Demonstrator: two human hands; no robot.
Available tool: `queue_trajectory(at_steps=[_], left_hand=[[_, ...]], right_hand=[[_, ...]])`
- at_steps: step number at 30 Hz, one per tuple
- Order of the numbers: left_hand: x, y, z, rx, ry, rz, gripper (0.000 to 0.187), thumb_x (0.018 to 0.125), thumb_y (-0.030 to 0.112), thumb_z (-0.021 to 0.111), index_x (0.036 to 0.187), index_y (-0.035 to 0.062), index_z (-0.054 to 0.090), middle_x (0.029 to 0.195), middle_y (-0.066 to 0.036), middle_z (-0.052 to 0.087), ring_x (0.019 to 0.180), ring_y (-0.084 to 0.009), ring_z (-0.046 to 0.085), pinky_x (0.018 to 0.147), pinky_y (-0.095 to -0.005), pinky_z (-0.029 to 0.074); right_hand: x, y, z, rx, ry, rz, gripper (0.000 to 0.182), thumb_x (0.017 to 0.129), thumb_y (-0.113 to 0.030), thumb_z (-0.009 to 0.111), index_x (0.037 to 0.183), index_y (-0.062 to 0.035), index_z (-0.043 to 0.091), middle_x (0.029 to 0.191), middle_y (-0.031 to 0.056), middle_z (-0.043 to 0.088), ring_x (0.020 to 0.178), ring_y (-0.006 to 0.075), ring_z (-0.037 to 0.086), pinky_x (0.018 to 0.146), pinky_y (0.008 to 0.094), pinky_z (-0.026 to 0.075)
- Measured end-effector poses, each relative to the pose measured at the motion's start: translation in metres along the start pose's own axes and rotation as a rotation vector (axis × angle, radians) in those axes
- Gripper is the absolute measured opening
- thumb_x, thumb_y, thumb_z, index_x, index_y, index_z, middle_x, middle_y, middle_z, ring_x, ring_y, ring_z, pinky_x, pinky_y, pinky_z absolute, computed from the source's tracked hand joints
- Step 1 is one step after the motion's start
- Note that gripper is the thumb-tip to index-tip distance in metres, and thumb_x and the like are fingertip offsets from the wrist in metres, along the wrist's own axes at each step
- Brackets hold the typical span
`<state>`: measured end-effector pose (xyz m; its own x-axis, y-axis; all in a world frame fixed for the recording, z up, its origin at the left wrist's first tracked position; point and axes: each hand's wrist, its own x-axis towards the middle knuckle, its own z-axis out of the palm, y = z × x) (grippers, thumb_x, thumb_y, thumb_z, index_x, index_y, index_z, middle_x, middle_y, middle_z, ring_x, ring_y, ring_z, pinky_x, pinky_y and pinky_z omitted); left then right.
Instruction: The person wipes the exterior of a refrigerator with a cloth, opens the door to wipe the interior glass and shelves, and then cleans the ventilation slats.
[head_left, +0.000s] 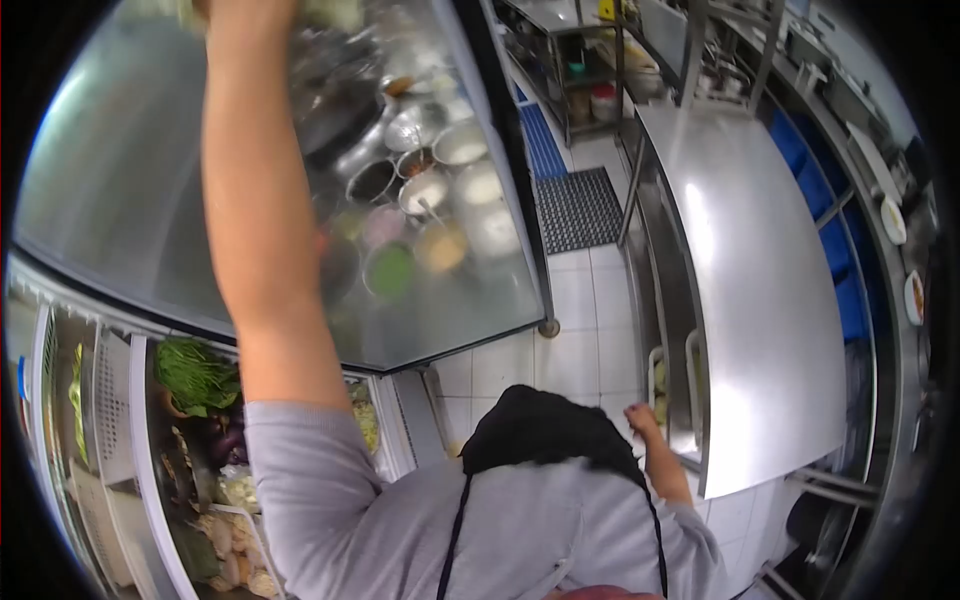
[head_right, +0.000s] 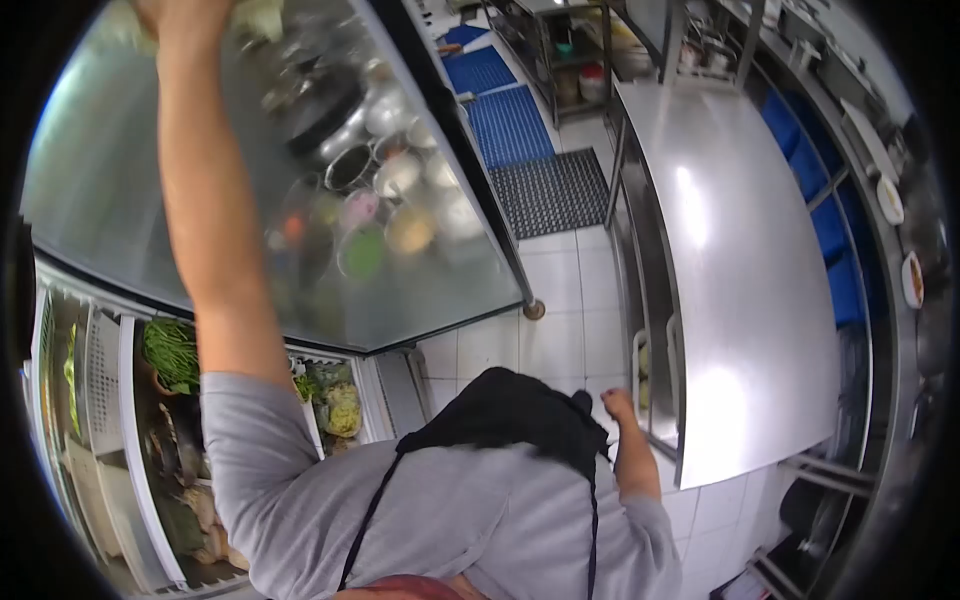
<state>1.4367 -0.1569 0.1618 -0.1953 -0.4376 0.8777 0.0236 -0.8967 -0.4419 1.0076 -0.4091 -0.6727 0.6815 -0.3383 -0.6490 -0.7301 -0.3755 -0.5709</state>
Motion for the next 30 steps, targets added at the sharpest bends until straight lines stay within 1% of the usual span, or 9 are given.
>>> queue_trajectory(at_steps=[3, 6, 8, 11, 17, 22, 23, 24, 30], left_hand=[[-0.128, 0.062, -0.042, -0.467, -0.002, -0.08, 0.062, 0.093, 0.033, 0.046, 0.146, 0.0025, 0.041, 0.152, -0.027, 0.032, 0.136, -0.0595, 0.023, 0.104, -0.0726, 0.021], [-0.325, 0.165, -0.08, -0.234, -0.468, -0.103, 0.064, 0.089, 0.029, 0.054, 0.147, 0.0055, 0.041, 0.155, -0.026, 0.03, 0.142, -0.0542, 0.019, 0.107, -0.0696, 0.018], [-0.426, 0.188, -0.13, -0.822, -0.589, 0.25, 0.057, 0.087, 0.026, 0.064, 0.139, 0.0063, 0.049, 0.153, -0.019, 0.037, 0.143, -0.0475, 0.025, 0.116, -0.0589, 0.02], [-0.427, 0.174, -0.119, -0.948, -0.559, 0.184, 0.054, 0.086, 0.028, 0.069, 0.132, 0.0055, 0.054, 0.154, -0.021, 0.034, 0.142, -0.0481, 0.025, 0.119, -0.0565, 0.018], [-0.269, 0.12, -0.099, -0.475, -0.397, -0.041, 0.06, 0.083, 0.047, 0.067, 0.127, 0.0066, 0.061, 0.161, -0.025, 0.014, 0.143, -0.0597, 0.002, 0.105, -0.0765, 0.015], [-0.391, 0.203, -0.127, -0.325, -0.639, 0.096, 0.051, 0.087, 0.038, 0.059, 0.131, 0.0108, 0.058, 0.15, -0.022, 0.036, 0.141, -0.0558, 0.018, 0.101, -0.0738, 0.026], [-0.412, 0.215, -0.154, -0.614, -1.192, 0.091, 0.045, 0.09, 0.029, 0.056, 0.133, 0.0165, 0.057, 0.14, -0.015, 0.049, 0.138, -0.0454, 0.034, 0.103, -0.0625, 0.036], [-0.482, 0.228, -0.158, -0.606, -1.04, 0.472, 0.038, 0.092, 0.024, 0.054, 0.129, 0.0201, 0.06, 0.135, -0.011, 0.054, 0.132, -0.0374, 0.046, 0.104, -0.0524, 0.041], [-0.508, 0.189, -0.15, -0.798, -1.034, 0.117, 0.048, 0.087, 0.033, 0.066, 0.132, 0.0195, 0.058, 0.152, -0.016, 0.038, 0.142, -0.0437, 0.025, 0.113, -0.0607, 0.023]], right_hand=[[0.026, 0.037, 0.034, -0.064, 0.135, -0.084, 0.032, 0.087, -0.031, 0.06, 0.089, -0.0017, 0.072, 0.066, 0.0127, 0.065, 0.051, 0.0244, 0.064, 0.047, 0.0412, 0.052], [-0.013, -0.002, 0.019, -0.04, 0.056, 0.032, 0.038, 0.083, -0.035, 0.063, 0.102, -0.0029, 0.073, 0.089, 0.0185, 0.071, 0.078, 0.0315, 0.07, 0.071, 0.0442, 0.056], [-0.026, -0.011, 0.015, -0.098, 0.002, 0.077, 0.044, 0.08, -0.037, 0.064, 0.107, -0.0047, 0.073, 0.103, 0.0205, 0.071, 0.101, 0.0363, 0.067, 0.092, 0.042, 0.051], [-0.041, -0.01, 0.009, -0.111, 0.04, 0.064, 0.042, 0.08, -0.037, 0.064, 0.106, -0.0055, 0.073, 0.101, 0.0203, 0.072, 0.099, 0.0359, 0.068, 0.089, 0.0422, 0.052], [-0.036, -0.012, 0.005, -0.078, 0.138, -0.192, 0.038, 0.087, -0.033, 0.064, 0.108, -0.0036, 0.072, 0.096, 0.0221, 0.071, 0.094, 0.0356, 0.069, 0.085, 0.0419, 0.053], [-0.058, -0.081, -0.013, -0.049, -0.029, -0.071, 0.042, 0.088, -0.034, 0.065, 0.116, -0.0031, 0.069, 0.108, 0.0208, 0.07, 0.102, 0.0352, 0.067, 0.091, 0.0428, 0.051], [-0.056, -0.081, -0.006, -0.075, -0.025, -0.121, 0.043, 0.088, -0.035, 0.065, 0.117, -0.0026, 0.068, 0.105, 0.0211, 0.071, 0.099, 0.0345, 0.068, 0.088, 0.0423, 0.052], [-0.055, -0.082, 0.0, -0.095, -0.019, -0.17, 0.044, 0.088, -0.035, 0.065, 0.117, -0.0021, 0.068, 0.102, 0.0213, 0.071, 0.095, 0.0338, 0.069, 0.084, 0.0418, 0.053], [-0.101, -0.136, -0.056, -0.064, -0.031, -0.243, 0.044, 0.09, -0.034, 0.064, 0.124, -0.006, 0.065, 0.106, 0.0195, 0.071, 0.098, 0.0362, 0.068, 0.086, 0.0443, 0.053]])
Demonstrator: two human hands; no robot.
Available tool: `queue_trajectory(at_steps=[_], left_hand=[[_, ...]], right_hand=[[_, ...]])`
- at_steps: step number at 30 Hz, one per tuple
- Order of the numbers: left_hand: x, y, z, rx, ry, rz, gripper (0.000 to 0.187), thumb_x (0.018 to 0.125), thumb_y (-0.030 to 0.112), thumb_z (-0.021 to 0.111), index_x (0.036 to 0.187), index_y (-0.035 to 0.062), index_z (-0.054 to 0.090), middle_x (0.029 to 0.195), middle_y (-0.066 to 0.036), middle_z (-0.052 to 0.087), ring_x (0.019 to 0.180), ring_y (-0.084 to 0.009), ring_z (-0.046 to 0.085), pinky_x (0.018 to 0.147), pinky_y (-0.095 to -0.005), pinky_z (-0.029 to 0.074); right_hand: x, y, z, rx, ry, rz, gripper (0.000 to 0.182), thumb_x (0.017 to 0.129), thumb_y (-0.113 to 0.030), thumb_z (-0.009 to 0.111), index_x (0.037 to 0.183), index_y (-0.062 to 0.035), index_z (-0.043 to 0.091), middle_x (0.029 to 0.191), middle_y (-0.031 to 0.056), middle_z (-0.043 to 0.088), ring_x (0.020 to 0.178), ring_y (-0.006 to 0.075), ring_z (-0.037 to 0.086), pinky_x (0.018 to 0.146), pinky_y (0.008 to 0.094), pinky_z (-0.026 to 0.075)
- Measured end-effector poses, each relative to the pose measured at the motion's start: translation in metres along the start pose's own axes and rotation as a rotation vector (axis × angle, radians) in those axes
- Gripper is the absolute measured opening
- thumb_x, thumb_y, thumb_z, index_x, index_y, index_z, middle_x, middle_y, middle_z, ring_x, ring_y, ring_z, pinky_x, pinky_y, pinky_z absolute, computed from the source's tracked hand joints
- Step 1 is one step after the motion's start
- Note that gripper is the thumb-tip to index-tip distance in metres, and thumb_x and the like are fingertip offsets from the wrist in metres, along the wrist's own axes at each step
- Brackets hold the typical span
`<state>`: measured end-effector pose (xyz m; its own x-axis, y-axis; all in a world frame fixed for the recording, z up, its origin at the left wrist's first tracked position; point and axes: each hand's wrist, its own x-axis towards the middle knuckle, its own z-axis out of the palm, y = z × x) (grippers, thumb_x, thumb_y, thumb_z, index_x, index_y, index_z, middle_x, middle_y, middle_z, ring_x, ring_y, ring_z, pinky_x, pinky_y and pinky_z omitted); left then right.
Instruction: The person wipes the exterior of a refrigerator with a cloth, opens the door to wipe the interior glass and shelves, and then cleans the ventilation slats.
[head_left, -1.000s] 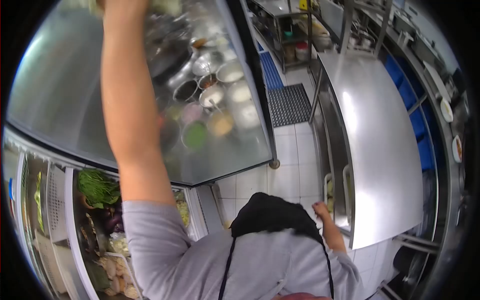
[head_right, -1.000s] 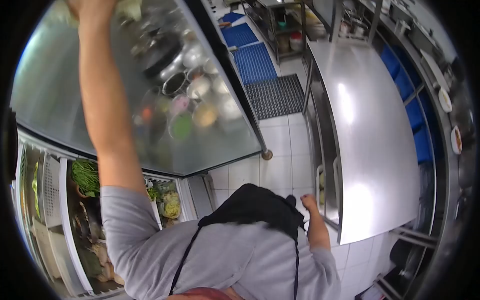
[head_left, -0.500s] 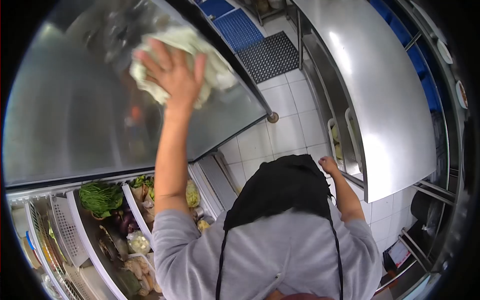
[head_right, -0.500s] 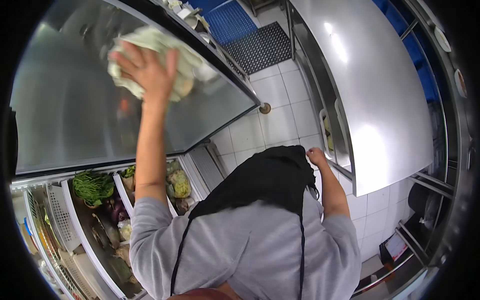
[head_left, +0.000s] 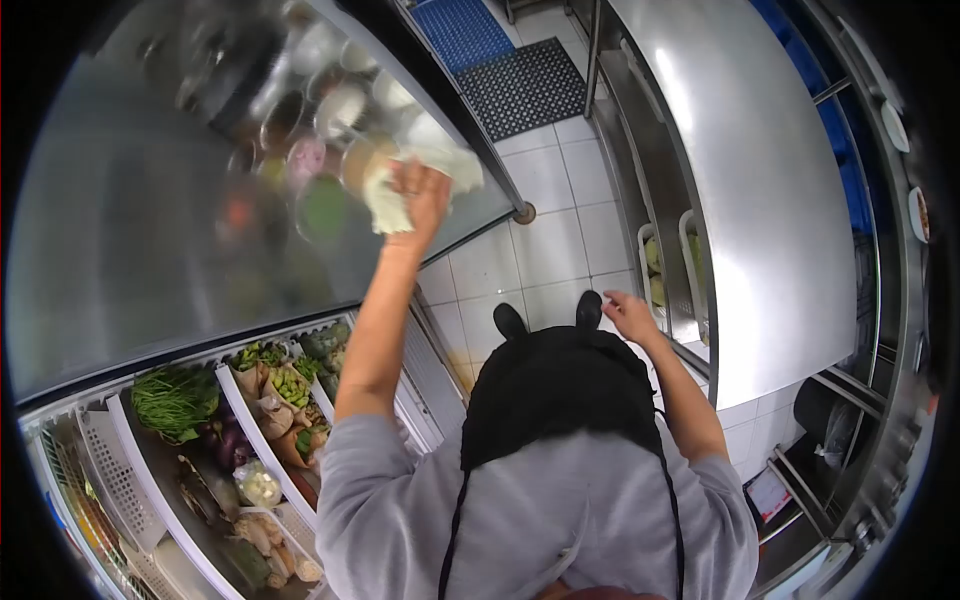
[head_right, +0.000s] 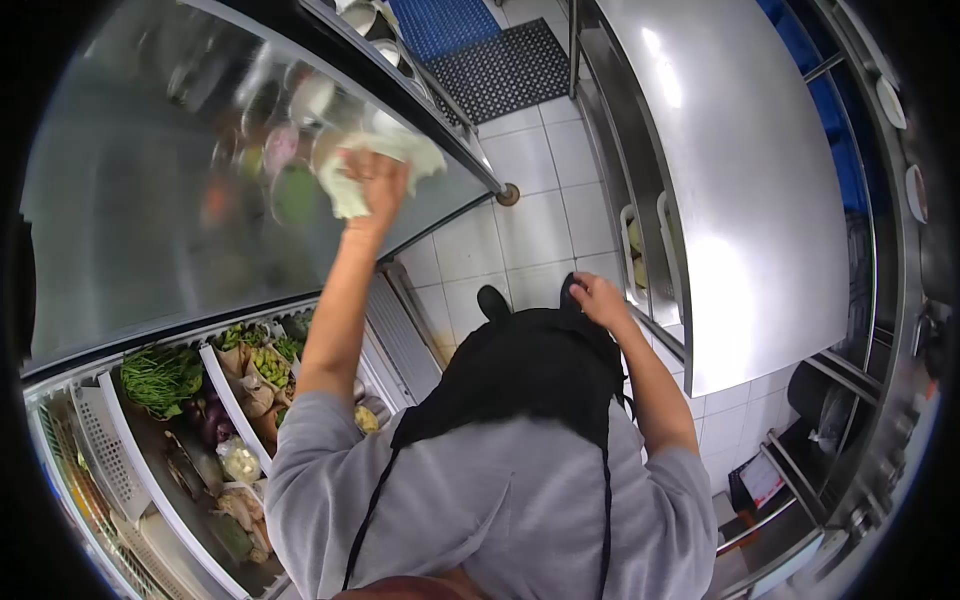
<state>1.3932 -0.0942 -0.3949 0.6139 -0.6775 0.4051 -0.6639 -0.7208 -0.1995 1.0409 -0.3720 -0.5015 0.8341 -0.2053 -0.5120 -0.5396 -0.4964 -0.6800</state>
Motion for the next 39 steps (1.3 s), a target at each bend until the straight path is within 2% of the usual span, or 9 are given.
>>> queue_trajectory(at_steps=[4, 7, 12, 13, 17, 22, 31, 35, 39], left_hand=[[0.073, -0.017, -0.133, 0.083, 0.573, -0.161, 0.085, 0.096, 0.049, 0.05, 0.159, 0.016, 0.005, 0.161, -0.021, -0.018, 0.142, -0.0516, -0.025, 0.111, -0.0676, -0.013], [0.094, -0.016, -0.133, 0.097, 0.769, -0.319, 0.079, 0.095, 0.04, 0.05, 0.159, 0.0146, 0.011, 0.162, -0.023, -0.015, 0.141, -0.0566, -0.022, 0.108, -0.0723, -0.01], [0.018, 0.015, -0.012, 0.161, 0.265, -0.138, 0.054, 0.085, 0.036, 0.064, 0.135, 0.0214, 0.052, 0.152, -0.02, 0.025, 0.137, -0.066, 0.002, 0.11, -0.0734, 0.013], [0.001, 0.02, 0.011, 0.164, 0.187, -0.01, 0.051, 0.087, 0.035, 0.065, 0.134, 0.0208, 0.053, 0.132, -0.021, 0.042, 0.137, -0.0561, 0.02, 0.113, -0.0716, 0.006], [-0.015, 0.021, 0.038, 0.126, 0.349, 0.147, 0.036, 0.086, 0.033, 0.071, 0.119, 0.0192, 0.067, 0.163, -0.016, 0.015, 0.147, -0.0507, -0.011, 0.117, -0.0634, -0.001], [0.018, 0.002, -0.028, -0.078, 0.489, -0.047, 0.069, 0.087, 0.049, 0.068, 0.141, 0.0096, 0.049, 0.161, -0.025, -0.013, 0.138, -0.0604, -0.024, 0.104, -0.0776, -0.01], [0.06, -0.012, -0.081, 0.219, 0.671, -0.13, 0.043, 0.089, 0.05, 0.062, 0.101, 0.0098, 0.068, 0.164, -0.016, -0.009, 0.137, -0.0659, -0.018, 0.105, -0.0787, -0.006], [0.025, 0.02, 0.005, 0.142, 0.641, -0.048, 0.03, 0.082, 0.041, 0.071, 0.074, 0.0125, 0.075, 0.163, -0.021, 0.002, 0.136, -0.0679, -0.014, 0.107, -0.078, 0.0], [-0.022, 0.054, 0.103, 0.013, 0.598, -0.023, 0.019, 0.083, 0.032, 0.072, 0.078, 0.0145, 0.075, 0.16, -0.028, 0.01, 0.136, -0.0691, -0.013, 0.109, -0.0758, 0.004]], right_hand=[[0.006, -0.023, -0.028, 0.095, 0.063, -0.048, 0.042, 0.091, -0.033, 0.063, 0.123, -0.0057, 0.064, 0.102, 0.0204, 0.071, 0.091, 0.0361, 0.069, 0.08, 0.0441, 0.054], [0.031, 0.003, -0.002, 0.02, 0.073, -0.049, 0.04, 0.092, -0.033, 0.061, 0.12, -0.0058, 0.066, 0.099, 0.0209, 0.071, 0.091, 0.0372, 0.068, 0.08, 0.0455, 0.053], [0.025, 0.024, 0.078, -0.33, -0.245, -0.042, 0.033, 0.092, -0.033, 0.058, 0.109, -0.0061, 0.068, 0.101, 0.0204, 0.07, 0.099, 0.0389, 0.066, 0.087, 0.0494, 0.052], [0.017, 0.028, 0.093, -0.357, -0.31, -0.054, 0.033, 0.092, -0.033, 0.058, 0.108, -0.0065, 0.068, 0.103, 0.02, 0.07, 0.101, 0.0383, 0.066, 0.088, 0.0493, 0.052], [-0.02, 0.02, 0.122, -0.371, -0.519, -0.073, 0.036, 0.09, -0.038, 0.062, 0.108, -0.008, 0.069, 0.111, 0.017, 0.069, 0.106, 0.0363, 0.065, 0.091, 0.049, 0.052], [-0.054, 0.006, 0.16, -0.565, -0.58, -0.117, 0.04, 0.09, -0.043, 0.063, 0.103, -0.0059, 0.071, 0.11, 0.0188, 0.069, 0.108, 0.0353, 0.065, 0.086, 0.048, 0.054], [0.011, -0.003, 0.221, -0.306, -0.874, -0.315, 0.038, 0.094, -0.042, 0.056, 0.107, -0.0095, 0.07, 0.102, 0.0197, 0.07, 0.099, 0.0377, 0.066, 0.085, 0.0487, 0.052], [0.101, -0.009, 0.191, -0.228, -0.382, -0.3, 0.037, 0.093, -0.037, 0.059, 0.113, -0.007, 0.069, 0.101, 0.0206, 0.069, 0.098, 0.0389, 0.066, 0.085, 0.0475, 0.051], [0.178, 0.023, 0.19, -0.221, -0.151, -0.321, 0.037, 0.093, -0.035, 0.059, 0.114, -0.0058, 0.068, 0.098, 0.0207, 0.069, 0.094, 0.04, 0.066, 0.085, 0.0475, 0.051]])
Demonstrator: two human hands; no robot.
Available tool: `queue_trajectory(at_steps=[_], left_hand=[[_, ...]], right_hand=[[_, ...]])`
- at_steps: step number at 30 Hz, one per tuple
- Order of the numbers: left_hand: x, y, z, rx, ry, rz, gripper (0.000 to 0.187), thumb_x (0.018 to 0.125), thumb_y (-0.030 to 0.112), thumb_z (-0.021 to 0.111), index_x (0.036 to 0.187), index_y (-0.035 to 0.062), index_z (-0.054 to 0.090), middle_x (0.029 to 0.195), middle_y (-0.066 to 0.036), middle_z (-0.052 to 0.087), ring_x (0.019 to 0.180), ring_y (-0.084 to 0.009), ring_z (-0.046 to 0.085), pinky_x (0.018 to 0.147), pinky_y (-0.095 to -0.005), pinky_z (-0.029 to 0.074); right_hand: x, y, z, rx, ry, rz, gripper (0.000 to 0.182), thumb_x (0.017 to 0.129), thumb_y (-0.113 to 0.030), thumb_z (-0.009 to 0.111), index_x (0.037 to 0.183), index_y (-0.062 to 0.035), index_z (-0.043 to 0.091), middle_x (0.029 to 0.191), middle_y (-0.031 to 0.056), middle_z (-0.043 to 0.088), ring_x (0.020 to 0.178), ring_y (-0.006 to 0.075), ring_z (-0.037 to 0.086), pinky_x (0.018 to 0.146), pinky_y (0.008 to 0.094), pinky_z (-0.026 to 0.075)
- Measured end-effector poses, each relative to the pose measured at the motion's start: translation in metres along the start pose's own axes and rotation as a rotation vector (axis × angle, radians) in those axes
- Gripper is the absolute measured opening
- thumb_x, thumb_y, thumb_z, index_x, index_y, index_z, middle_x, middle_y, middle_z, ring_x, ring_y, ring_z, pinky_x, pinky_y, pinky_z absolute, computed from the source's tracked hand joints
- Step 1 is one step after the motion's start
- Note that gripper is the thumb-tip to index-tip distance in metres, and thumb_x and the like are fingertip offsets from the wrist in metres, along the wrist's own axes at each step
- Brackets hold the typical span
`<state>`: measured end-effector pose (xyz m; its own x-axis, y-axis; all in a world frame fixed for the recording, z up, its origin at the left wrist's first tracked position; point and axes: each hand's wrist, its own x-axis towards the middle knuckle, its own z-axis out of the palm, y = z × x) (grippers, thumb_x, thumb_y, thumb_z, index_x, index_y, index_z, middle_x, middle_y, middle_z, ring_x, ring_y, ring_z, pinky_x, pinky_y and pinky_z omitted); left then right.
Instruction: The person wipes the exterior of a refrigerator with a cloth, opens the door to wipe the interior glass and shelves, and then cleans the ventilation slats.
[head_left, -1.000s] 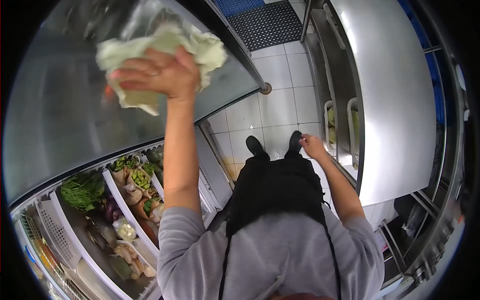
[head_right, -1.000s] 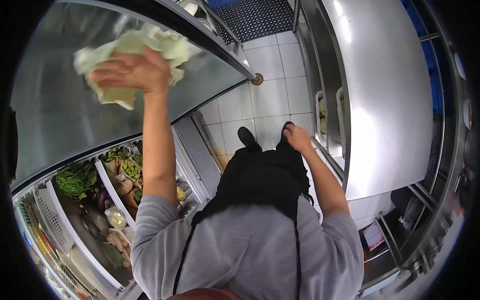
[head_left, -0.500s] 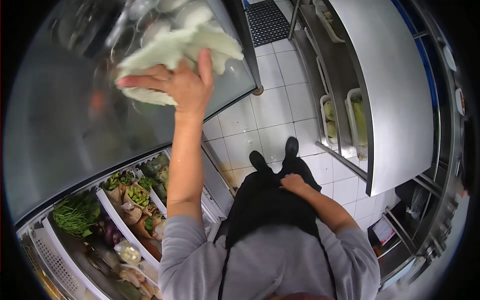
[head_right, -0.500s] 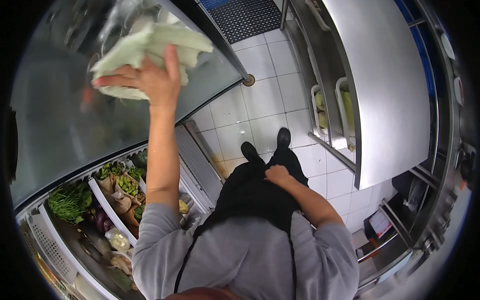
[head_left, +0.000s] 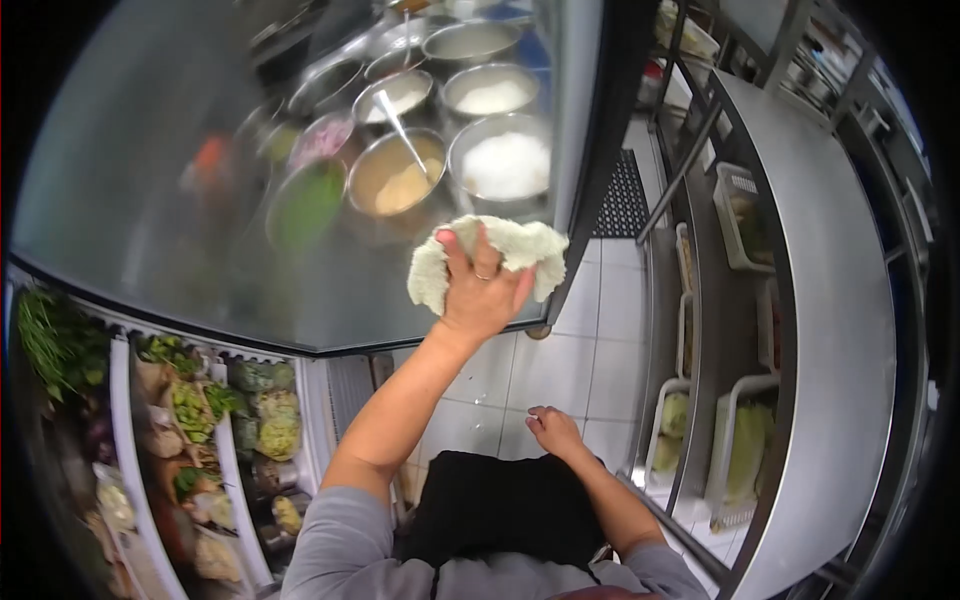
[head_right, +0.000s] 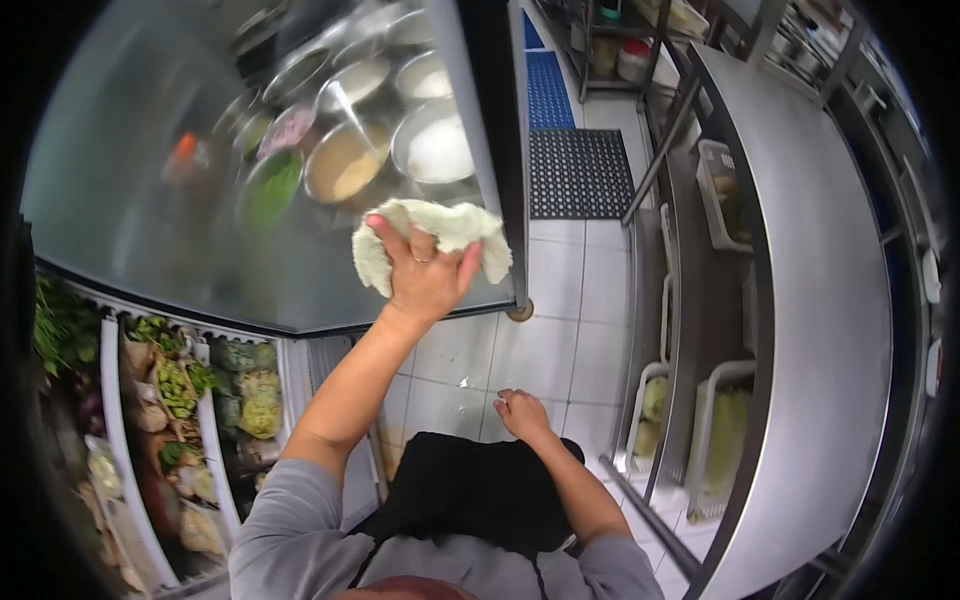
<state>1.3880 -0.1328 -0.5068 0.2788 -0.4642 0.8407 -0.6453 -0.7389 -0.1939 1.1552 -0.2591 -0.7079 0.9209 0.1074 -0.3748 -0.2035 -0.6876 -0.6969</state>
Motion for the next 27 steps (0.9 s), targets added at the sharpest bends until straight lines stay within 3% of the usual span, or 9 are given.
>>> queue_trajectory(at_steps=[4, 8, 11, 14, 16, 18, 22, 25, 27], left_hand=[[0.027, -0.001, -0.021, -0.01, -0.03, -0.015, 0.035, 0.08, 0.037, 0.072, 0.083, 0.0017, 0.074, 0.154, -0.042, 0.007, 0.134, -0.0693, -0.018, 0.103, -0.0807, 0.0], [0.113, 0.004, -0.037, 0.243, 0.229, -0.134, 0.04, 0.085, 0.034, 0.064, 0.106, 0.0001, 0.067, 0.155, -0.036, 0.017, 0.137, -0.0684, 0.0, 0.105, -0.078, 0.011], [0.129, -0.055, 0.027, 0.511, 0.812, 0.173, 0.069, 0.096, 0.045, 0.047, 0.157, 0.0233, 0.022, 0.164, -0.015, 0.01, 0.15, -0.041, 0.008, 0.118, -0.0629, 0.008], [0.082, -0.023, 0.053, 0.048, 0.606, 0.126, 0.066, 0.088, 0.045, 0.059, 0.144, 0.0197, 0.036, 0.163, -0.016, 0.014, 0.147, -0.0471, 0.011, 0.11, -0.0688, 0.015], [0.02, 0.009, 0.043, -0.031, 0.334, 0.053, 0.041, 0.081, 0.031, 0.067, 0.116, 0.0107, 0.067, 0.158, -0.021, 0.026, 0.14, -0.0604, 0.016, 0.102, -0.0675, 0.032], [-0.037, 0.026, 0.064, -0.053, 0.234, 0.014, 0.047, 0.082, 0.03, 0.066, 0.124, 0.0096, 0.063, 0.159, -0.016, 0.027, 0.144, -0.0512, 0.019, 0.11, -0.0591, 0.03], [-0.145, 0.043, 0.107, 0.108, 0.056, 0.143, 0.044, 0.083, 0.033, 0.066, 0.123, 0.0135, 0.065, 0.16, -0.016, 0.027, 0.147, -0.045, 0.019, 0.114, -0.0609, 0.023], [-0.146, 0.021, 0.094, 0.032, 0.064, 0.279, 0.041, 0.078, 0.033, 0.074, 0.108, 0.0055, 0.068, 0.154, -0.017, 0.037, 0.147, -0.0455, 0.02, 0.119, -0.0561, 0.013], [-0.093, -0.006, 0.059, -0.019, 0.013, 0.201, 0.038, 0.082, 0.037, 0.07, 0.106, 0.008, 0.067, 0.158, -0.021, 0.027, 0.147, -0.0471, 0.015, 0.115, -0.0651, 0.015]], right_hand=[[0.038, 0.068, 0.058, -0.041, -0.092, 0.009, 0.036, 0.092, -0.034, 0.059, 0.113, -0.0069, 0.068, 0.099, 0.0208, 0.07, 0.096, 0.0396, 0.066, 0.087, 0.0483, 0.051], [0.055, 0.096, 0.118, -0.049, -0.197, 0.018, 0.038, 0.092, -0.035, 0.059, 0.116, -0.0077, 0.067, 0.106, 0.0215, 0.069, 0.102, 0.0402, 0.065, 0.089, 0.0489, 0.051], [0.079, 0.128, 0.164, -0.192, -0.331, -0.072, 0.042, 0.093, -0.039, 0.058, 0.121, -0.0089, 0.065, 0.107, 0.0181, 0.07, 0.102, 0.0395, 0.065, 0.09, 0.0481, 0.051], [0.104, 0.138, 0.163, -0.261, -0.456, -0.099, 0.044, 0.093, -0.04, 0.057, 0.123, -0.0086, 0.064, 0.113, 0.0183, 0.069, 0.107, 0.0388, 0.063, 0.094, 0.0475, 0.049], [0.119, 0.146, 0.154, -0.27, -0.369, -0.07, 0.042, 0.093, -0.039, 0.058, 0.12, -0.0079, 0.065, 0.112, 0.0204, 0.068, 0.108, 0.0391, 0.063, 0.094, 0.0481, 0.049], [0.135, 0.152, 0.152, -0.295, -0.311, -0.048, 0.043, 0.093, -0.04, 0.059, 0.122, -0.0081, 0.064, 0.114, 0.0204, 0.067, 0.11, 0.0387, 0.062, 0.095, 0.0476, 0.049], [0.145, 0.17, 0.148, -0.335, -0.269, 0.009, 0.047, 0.093, -0.041, 0.059, 0.128, -0.0092, 0.062, 0.119, 0.0188, 0.067, 0.114, 0.0381, 0.061, 0.098, 0.0457, 0.048], [0.142, 0.174, 0.142, -0.315, -0.281, 0.044, 0.047, 0.092, -0.042, 0.06, 0.127, -0.009, 0.063, 0.12, 0.0195, 0.066, 0.114, 0.0385, 0.061, 0.099, 0.045, 0.047], [0.142, 0.177, 0.139, -0.28, -0.274, 0.05, 0.047, 0.092, -0.042, 0.061, 0.126, -0.0088, 0.064, 0.12, 0.0199, 0.066, 0.114, 0.0386, 0.061, 0.1, 0.0446, 0.047]])
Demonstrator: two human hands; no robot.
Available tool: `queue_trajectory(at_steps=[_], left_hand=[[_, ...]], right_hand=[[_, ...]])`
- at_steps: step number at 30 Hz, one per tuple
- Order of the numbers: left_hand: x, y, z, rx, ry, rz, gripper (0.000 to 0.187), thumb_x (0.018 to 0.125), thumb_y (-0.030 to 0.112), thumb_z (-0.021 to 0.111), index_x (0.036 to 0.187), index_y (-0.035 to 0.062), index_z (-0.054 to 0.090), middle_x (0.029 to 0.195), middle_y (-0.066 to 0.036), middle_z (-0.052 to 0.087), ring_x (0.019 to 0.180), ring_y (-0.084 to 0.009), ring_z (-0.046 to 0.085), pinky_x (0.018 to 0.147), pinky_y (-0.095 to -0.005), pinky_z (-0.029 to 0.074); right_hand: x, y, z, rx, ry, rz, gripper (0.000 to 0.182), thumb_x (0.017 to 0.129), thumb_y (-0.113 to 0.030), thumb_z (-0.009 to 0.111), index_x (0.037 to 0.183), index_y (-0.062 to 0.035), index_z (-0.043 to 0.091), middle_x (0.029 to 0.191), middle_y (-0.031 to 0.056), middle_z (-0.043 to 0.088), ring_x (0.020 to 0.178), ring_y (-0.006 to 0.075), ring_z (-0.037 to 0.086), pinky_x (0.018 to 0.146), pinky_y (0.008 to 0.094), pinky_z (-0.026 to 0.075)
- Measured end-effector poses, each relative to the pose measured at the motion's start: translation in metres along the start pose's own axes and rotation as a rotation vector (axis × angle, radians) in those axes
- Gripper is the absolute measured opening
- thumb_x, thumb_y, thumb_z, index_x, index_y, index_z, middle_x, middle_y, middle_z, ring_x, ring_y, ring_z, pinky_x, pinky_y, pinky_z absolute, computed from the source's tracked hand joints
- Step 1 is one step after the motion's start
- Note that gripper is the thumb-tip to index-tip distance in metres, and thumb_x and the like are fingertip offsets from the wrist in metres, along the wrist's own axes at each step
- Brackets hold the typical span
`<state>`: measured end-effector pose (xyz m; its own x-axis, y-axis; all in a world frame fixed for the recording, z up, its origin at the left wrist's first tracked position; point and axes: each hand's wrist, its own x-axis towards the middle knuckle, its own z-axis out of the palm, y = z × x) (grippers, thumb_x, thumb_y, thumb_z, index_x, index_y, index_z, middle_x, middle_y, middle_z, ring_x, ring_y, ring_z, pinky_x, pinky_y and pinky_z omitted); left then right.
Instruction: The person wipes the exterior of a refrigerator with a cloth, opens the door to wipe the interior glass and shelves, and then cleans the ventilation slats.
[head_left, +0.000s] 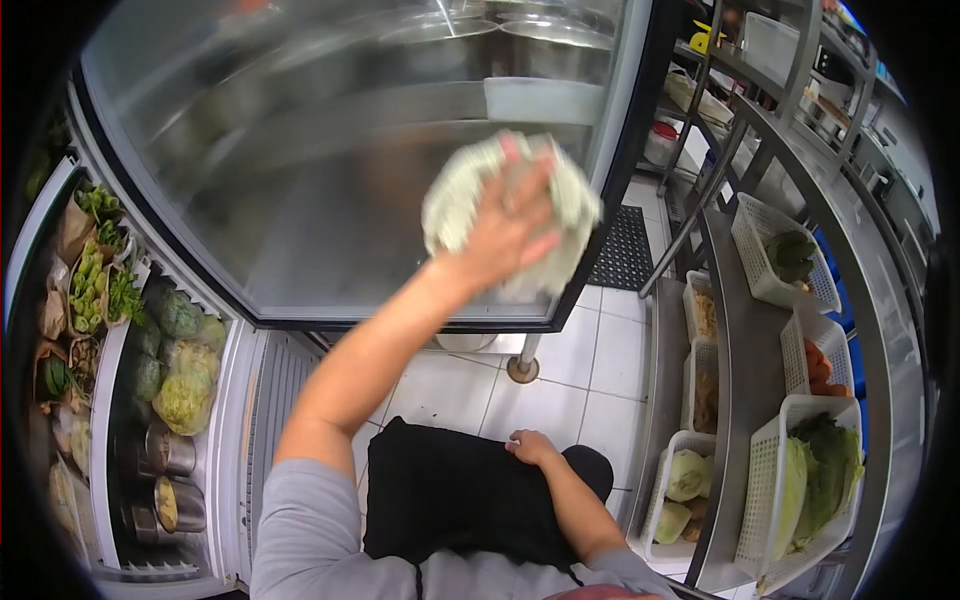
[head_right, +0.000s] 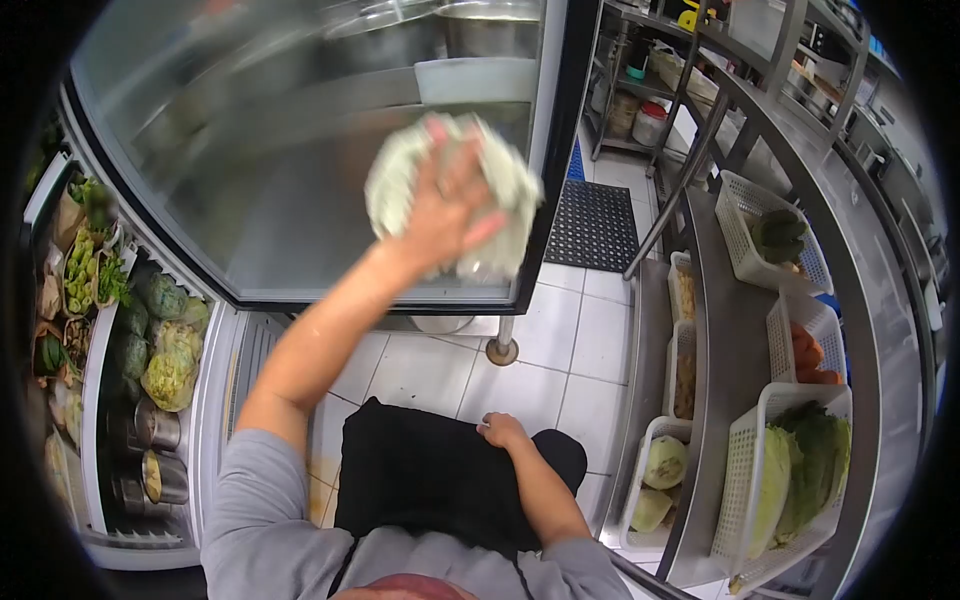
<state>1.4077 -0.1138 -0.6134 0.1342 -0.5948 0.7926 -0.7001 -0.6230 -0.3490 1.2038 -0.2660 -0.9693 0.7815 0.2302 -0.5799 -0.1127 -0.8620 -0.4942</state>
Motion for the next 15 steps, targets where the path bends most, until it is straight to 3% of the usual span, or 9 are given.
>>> queue_trajectory(at_steps=[2, 4, 7, 10, 12, 13, 14, 15], left_hand=[[0.071, -0.04, -0.043, 0.073, 0.339, -0.132, 0.044, 0.079, 0.039, 0.073, 0.101, 0.0014, 0.066, 0.156, -0.025, 0.027, 0.142, -0.0598, 0.009, 0.114, -0.0666, 0.017], [0.122, -0.064, -0.085, 0.203, 0.518, -0.167, 0.055, 0.081, 0.041, 0.069, 0.125, 0.0078, 0.061, 0.157, -0.023, 0.025, 0.141, -0.0597, 0.013, 0.111, -0.0694, 0.018], [0.12, -0.049, -0.063, 0.456, 0.426, -0.305, 0.053, 0.084, 0.043, 0.066, 0.122, 0.0057, 0.062, 0.16, -0.023, 0.019, 0.144, -0.055, 0.012, 0.113, -0.0683, 0.014], [0.046, 0.008, -0.014, 0.317, 0.027, -0.209, 0.068, 0.079, 0.044, 0.067, 0.138, 0.0167, 0.052, 0.162, -0.016, 0.021, 0.147, -0.0503, 0.013, 0.11, -0.071, 0.016], [-0.02, 0.042, 0.019, 0.223, -0.048, -0.053, 0.061, 0.083, 0.039, 0.066, 0.139, 0.0197, 0.053, 0.16, -0.013, 0.026, 0.148, -0.0434, 0.016, 0.114, -0.0598, 0.025], [-0.05, 0.046, 0.033, 0.024, -0.146, 0.002, 0.052, 0.086, 0.034, 0.066, 0.134, 0.0177, 0.058, 0.159, -0.011, 0.029, 0.148, -0.0413, 0.017, 0.118, -0.0517, 0.026], [-0.063, 0.044, 0.032, 0.032, -0.267, 0.079, 0.047, 0.084, 0.033, 0.068, 0.127, 0.0143, 0.063, 0.159, -0.01, 0.03, 0.148, -0.0419, 0.017, 0.121, -0.0486, 0.022], [-0.063, 0.041, 0.017, 0.073, -0.239, 0.085, 0.044, 0.082, 0.036, 0.069, 0.118, 0.0112, 0.066, 0.16, -0.01, 0.028, 0.148, -0.0425, 0.015, 0.122, -0.0484, 0.018]], right_hand=[[0.001, 0.003, 0.003, 0.07, 0.038, -0.013, 0.047, 0.091, -0.041, 0.061, 0.125, -0.0086, 0.065, 0.121, 0.0204, 0.066, 0.115, 0.0384, 0.061, 0.101, 0.0443, 0.047], [0.006, 0.003, 0.005, 0.058, 0.039, -0.024, 0.047, 0.091, -0.041, 0.061, 0.125, -0.0083, 0.065, 0.12, 0.0203, 0.066, 0.115, 0.0383, 0.061, 0.1, 0.0443, 0.047], [0.011, 0.005, 0.008, 0.03, 0.034, -0.031, 0.047, 0.091, -0.041, 0.061, 0.124, -0.0083, 0.066, 0.12, 0.02, 0.067, 0.114, 0.0384, 0.061, 0.1, 0.0445, 0.047], [0.022, 0.007, 0.014, -0.012, 0.01, -0.055, 0.047, 0.09, -0.041, 0.061, 0.123, -0.0084, 0.066, 0.119, 0.02, 0.067, 0.113, 0.0386, 0.061, 0.099, 0.0448, 0.048], [0.027, 0.02, 0.025, -0.052, 0.013, -0.1, 0.045, 0.09, -0.041, 0.061, 0.121, -0.0092, 0.067, 0.117, 0.0202, 0.067, 0.112, 0.0386, 0.062, 0.097, 0.0452, 0.048], [0.026, 0.024, 0.027, -0.073, 0.008, -0.1, 0.045, 0.089, -0.041, 0.061, 0.12, -0.0093, 0.067, 0.116, 0.0202, 0.067, 0.112, 0.0385, 0.062, 0.097, 0.0451, 0.048], [0.027, 0.024, 0.026, -0.097, 0.017, -0.111, 0.044, 0.089, -0.041, 0.061, 0.12, -0.0095, 0.068, 0.116, 0.0202, 0.067, 0.111, 0.0385, 0.062, 0.096, 0.0451, 0.048], [0.029, 0.032, 0.034, -0.048, 0.118, -0.128, 0.044, 0.089, -0.042, 0.061, 0.119, -0.0101, 0.068, 0.115, 0.0201, 0.067, 0.111, 0.0385, 0.062, 0.096, 0.0449, 0.048]])
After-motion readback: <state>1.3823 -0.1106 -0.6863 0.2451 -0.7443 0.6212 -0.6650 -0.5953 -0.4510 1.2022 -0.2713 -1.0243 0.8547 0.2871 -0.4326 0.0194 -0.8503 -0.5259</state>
